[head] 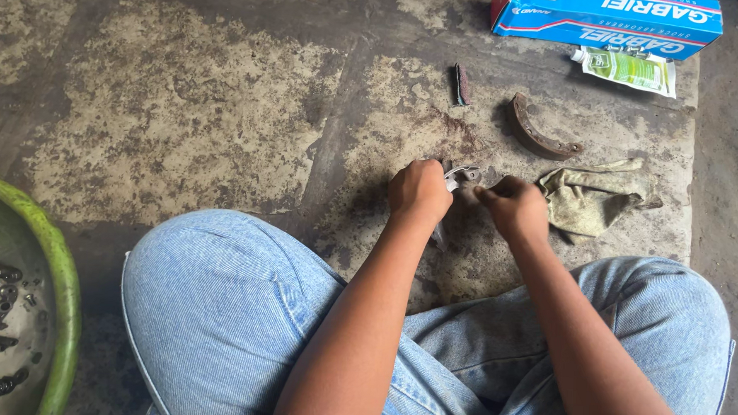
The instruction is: The person sits on a concrete floor and cleans a curved metal part using a metal file and a rag. They file the surface of the part to remove rust or debris, then wipe it with the cloth. The person repeats this process on different sections of the metal part.
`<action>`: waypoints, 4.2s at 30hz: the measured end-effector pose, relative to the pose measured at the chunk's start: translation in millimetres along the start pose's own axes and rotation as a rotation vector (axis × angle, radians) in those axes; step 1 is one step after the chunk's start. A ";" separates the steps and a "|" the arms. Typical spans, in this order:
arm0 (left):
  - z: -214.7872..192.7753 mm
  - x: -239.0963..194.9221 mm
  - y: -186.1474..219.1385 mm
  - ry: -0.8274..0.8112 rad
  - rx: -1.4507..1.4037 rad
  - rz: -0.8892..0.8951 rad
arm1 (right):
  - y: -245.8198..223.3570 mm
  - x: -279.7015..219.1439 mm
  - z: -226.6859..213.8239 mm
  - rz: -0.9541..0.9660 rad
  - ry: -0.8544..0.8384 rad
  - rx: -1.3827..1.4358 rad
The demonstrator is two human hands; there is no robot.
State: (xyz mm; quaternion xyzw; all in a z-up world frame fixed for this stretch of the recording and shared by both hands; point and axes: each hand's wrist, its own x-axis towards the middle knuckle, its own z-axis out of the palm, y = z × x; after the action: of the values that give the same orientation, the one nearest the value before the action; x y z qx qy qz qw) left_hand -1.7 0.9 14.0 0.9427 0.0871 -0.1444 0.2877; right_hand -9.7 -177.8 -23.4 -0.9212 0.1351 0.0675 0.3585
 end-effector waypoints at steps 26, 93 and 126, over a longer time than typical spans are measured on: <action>0.3 -3.6 -2.7 0.013 -0.040 0.042 | 2.8 -2.6 8.6 -0.065 -0.037 0.021; 14.1 -0.6 1.7 -0.084 0.109 0.033 | -15.8 -21.8 5.7 -0.264 0.066 -0.190; -21.6 -1.0 4.5 -0.286 -0.199 -0.332 | 1.9 13.8 -22.9 -0.024 -0.078 -0.254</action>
State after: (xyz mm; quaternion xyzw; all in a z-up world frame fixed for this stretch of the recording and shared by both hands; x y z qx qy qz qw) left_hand 3.3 9.4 33.8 0.8525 0.2132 -0.3124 0.3608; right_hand 3.5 -197.4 -10.9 -0.9575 0.1004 0.1154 0.2446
